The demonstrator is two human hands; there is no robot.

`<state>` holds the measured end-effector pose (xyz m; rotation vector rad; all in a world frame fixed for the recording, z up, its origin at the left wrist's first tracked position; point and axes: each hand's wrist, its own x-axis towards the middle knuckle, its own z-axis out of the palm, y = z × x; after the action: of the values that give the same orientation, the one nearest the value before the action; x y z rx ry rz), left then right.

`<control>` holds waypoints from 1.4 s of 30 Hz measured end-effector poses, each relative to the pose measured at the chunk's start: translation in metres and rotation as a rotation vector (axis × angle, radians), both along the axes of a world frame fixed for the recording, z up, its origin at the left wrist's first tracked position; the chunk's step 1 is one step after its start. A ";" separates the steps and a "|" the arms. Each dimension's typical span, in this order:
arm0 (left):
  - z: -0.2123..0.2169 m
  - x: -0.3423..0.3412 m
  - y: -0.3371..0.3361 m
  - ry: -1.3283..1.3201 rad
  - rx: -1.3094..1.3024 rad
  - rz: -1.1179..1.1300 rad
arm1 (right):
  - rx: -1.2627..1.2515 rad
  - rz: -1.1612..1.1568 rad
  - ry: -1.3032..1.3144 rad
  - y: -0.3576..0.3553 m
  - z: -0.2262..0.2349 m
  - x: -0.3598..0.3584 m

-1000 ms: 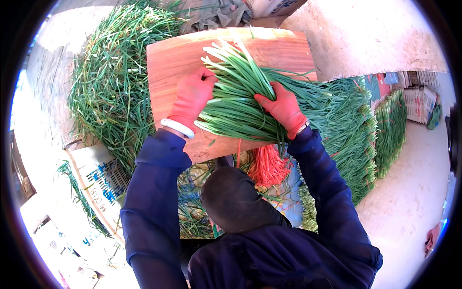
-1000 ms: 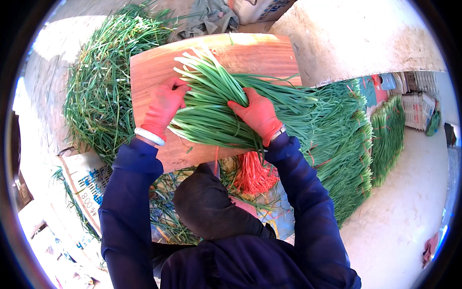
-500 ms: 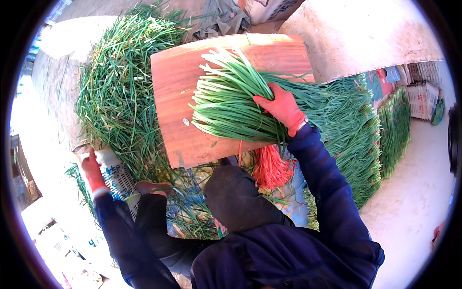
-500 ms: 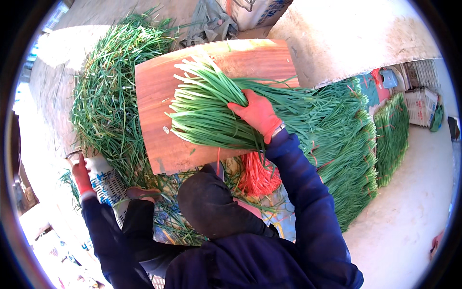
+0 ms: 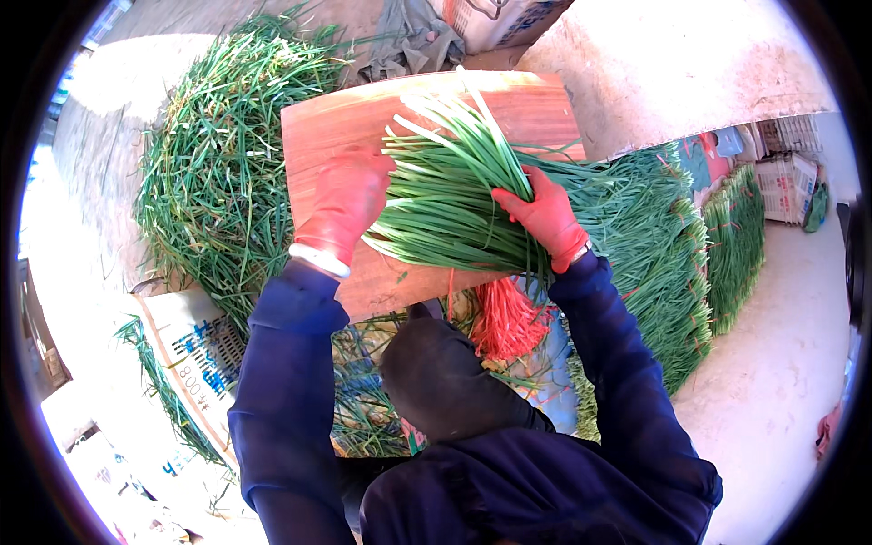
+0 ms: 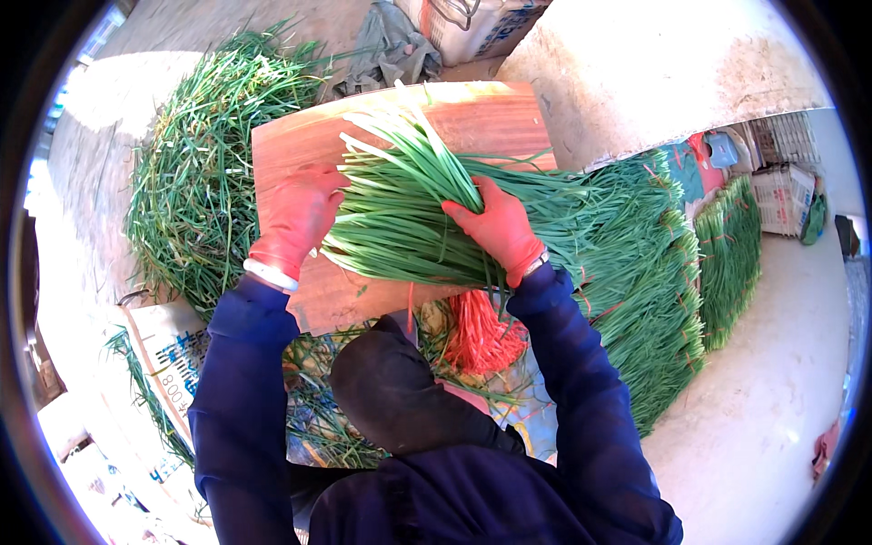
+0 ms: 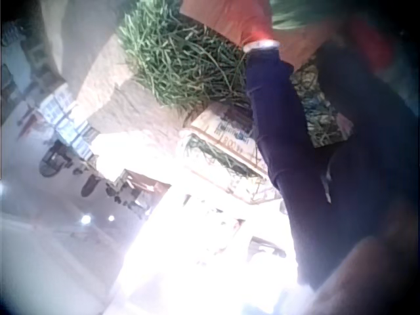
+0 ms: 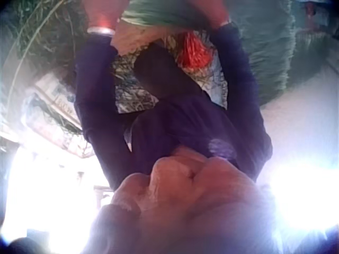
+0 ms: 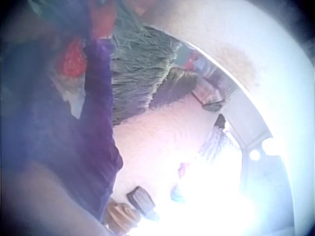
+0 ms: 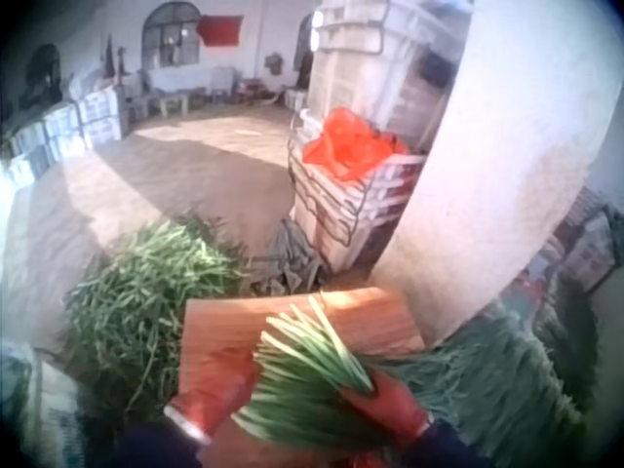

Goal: The person, wearing red gloves, gathers bunches of green vegetables from a basket and sorts them while sitting on the ground, eventually tying a bunch with a red string on a wooden board.

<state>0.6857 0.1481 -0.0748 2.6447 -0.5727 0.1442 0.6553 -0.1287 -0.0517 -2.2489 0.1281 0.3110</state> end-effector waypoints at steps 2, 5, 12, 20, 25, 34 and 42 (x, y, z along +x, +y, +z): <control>-0.006 0.003 -0.004 0.013 0.074 -0.017 | 0.012 -0.027 0.070 0.000 0.001 -0.002; -0.004 0.004 -0.011 0.015 0.144 -0.013 | -0.029 -0.003 -0.034 -0.008 -0.018 -0.003; 0.002 0.010 0.004 0.119 0.245 0.058 | 0.045 -0.038 0.027 -0.007 -0.016 -0.004; 0.006 0.002 0.006 0.011 -0.108 0.035 | 0.058 -0.060 0.048 -0.003 -0.018 -0.001; 0.011 0.008 -0.008 0.019 0.292 -0.057 | 0.004 -0.040 0.027 -0.008 -0.029 -0.004; 0.013 0.018 0.031 0.361 -0.300 0.405 | 0.057 -0.053 0.084 -0.011 -0.010 -0.004; 0.019 -0.116 0.342 0.038 -0.584 1.416 | -0.370 0.310 -0.515 0.003 0.020 0.006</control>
<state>0.5701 0.4904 -0.0557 1.9533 1.2264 0.5439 0.6617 -0.1253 -0.0321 -2.6394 -0.4736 -0.1524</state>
